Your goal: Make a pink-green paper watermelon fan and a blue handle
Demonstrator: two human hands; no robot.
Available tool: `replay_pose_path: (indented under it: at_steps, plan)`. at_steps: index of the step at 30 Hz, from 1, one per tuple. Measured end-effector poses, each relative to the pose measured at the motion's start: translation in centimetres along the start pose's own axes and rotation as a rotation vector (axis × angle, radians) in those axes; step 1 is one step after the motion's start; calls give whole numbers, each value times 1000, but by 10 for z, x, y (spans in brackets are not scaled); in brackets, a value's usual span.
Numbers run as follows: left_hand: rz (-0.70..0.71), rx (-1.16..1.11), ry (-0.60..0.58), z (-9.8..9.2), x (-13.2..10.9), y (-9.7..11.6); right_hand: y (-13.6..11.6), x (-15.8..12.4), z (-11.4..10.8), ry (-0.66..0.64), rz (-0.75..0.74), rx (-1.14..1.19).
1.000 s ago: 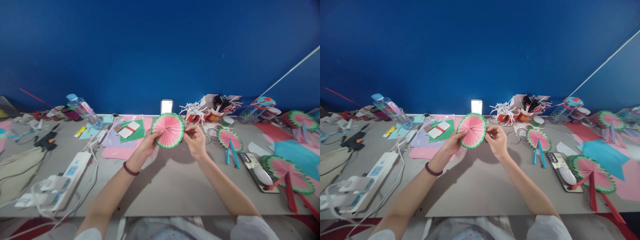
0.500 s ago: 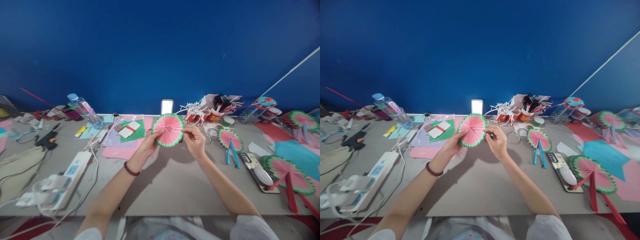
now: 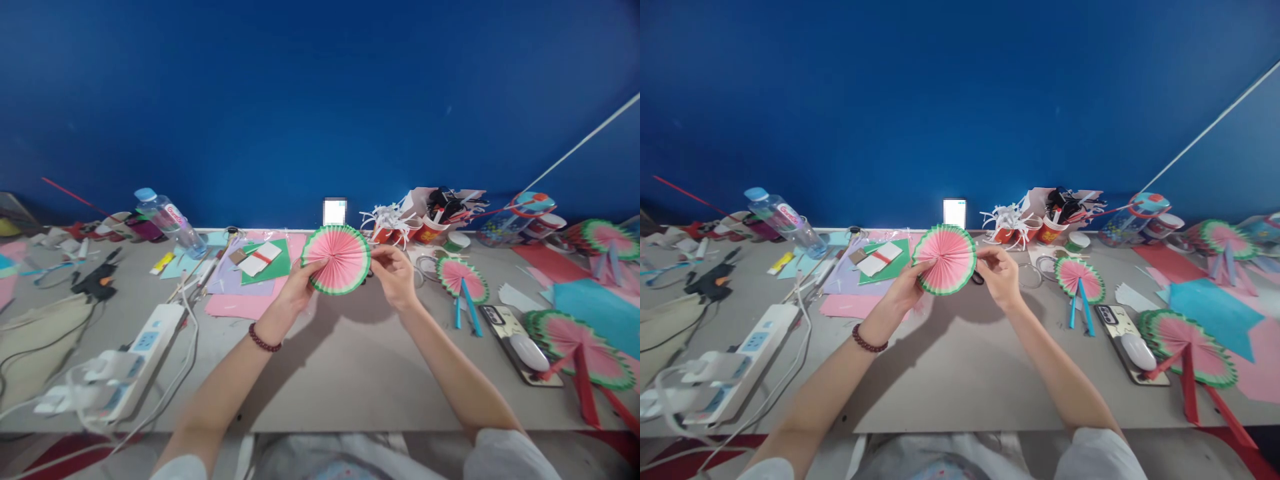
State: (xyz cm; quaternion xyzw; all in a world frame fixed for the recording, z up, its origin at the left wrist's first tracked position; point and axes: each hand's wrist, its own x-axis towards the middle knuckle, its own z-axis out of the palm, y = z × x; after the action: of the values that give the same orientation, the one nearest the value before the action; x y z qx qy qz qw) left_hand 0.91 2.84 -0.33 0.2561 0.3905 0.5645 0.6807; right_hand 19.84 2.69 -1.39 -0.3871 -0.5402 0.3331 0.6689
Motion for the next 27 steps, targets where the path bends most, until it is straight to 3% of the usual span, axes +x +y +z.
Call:
replay_pose_path:
  at_steps: [7,14,27]
  plan:
    - [-49,8,-56,-5,4,4,-4,-6,4,-36,0,24]
    - [-31,24,-82,-7,6,5,-6,-2,3,17,-27,-50]
    - [13,3,-66,-5,5,1,-4,0,1,32,-28,38]
